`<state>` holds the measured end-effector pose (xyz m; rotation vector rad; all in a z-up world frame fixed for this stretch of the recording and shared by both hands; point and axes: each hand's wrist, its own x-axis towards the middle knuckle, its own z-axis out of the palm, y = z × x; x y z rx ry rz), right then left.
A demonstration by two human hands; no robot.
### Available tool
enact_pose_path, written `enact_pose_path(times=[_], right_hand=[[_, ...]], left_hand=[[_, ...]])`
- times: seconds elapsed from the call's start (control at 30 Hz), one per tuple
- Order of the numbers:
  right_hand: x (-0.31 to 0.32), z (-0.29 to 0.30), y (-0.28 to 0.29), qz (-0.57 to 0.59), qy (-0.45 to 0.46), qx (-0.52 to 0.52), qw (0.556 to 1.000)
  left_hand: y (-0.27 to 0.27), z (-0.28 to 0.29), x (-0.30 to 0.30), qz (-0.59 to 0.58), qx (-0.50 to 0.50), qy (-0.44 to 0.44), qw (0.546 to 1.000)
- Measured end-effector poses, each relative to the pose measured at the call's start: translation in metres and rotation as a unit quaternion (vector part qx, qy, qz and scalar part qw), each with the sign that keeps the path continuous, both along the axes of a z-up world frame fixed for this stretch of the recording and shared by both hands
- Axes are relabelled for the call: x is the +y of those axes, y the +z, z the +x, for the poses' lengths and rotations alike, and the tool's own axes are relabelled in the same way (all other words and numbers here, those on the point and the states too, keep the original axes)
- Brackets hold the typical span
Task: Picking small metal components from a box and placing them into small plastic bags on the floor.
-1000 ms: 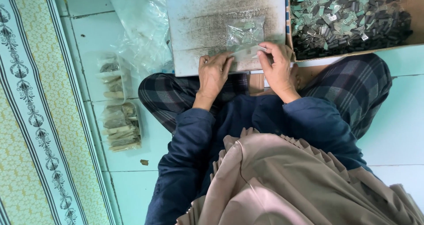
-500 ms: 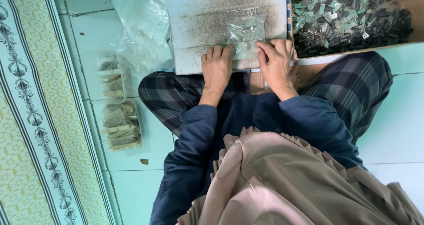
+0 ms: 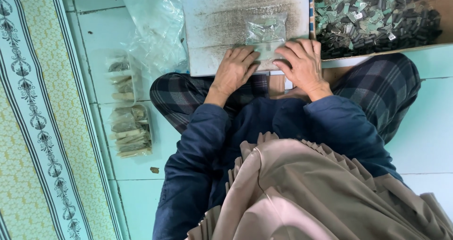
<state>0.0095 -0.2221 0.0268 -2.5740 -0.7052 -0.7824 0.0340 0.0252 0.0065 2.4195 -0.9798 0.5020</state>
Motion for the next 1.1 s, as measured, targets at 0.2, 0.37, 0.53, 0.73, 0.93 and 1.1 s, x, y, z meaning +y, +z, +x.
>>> enact_pose_path(times=[0.2,0.37,0.53,0.73,0.93,1.1], right_hand=[[-0.007,0.005,-0.012,0.013,0.008,0.012,1.000],[-0.011,0.012,-0.025,0.046,-0.013,0.054,0.997],[-0.009,0.017,-0.027,0.047,-0.031,0.087,0.995],[-0.001,0.012,0.003,-0.008,-0.090,0.263,0.961],[-0.011,0.010,-0.013,-0.009,-0.019,0.142,0.990],[-0.015,0.010,-0.022,0.034,0.024,0.049,0.998]], left_hand=[[-0.010,0.004,-0.004,-0.022,-0.008,0.017,1.000],[-0.006,0.006,-0.006,-0.056,0.035,0.057,0.996],[-0.013,0.011,-0.004,-0.107,0.124,0.102,0.981],[-0.011,0.018,-0.011,-0.095,0.223,0.132,0.961],[0.004,0.012,-0.008,-0.083,0.242,0.113,0.960],[0.015,0.006,0.000,-0.051,0.136,0.089,0.985]])
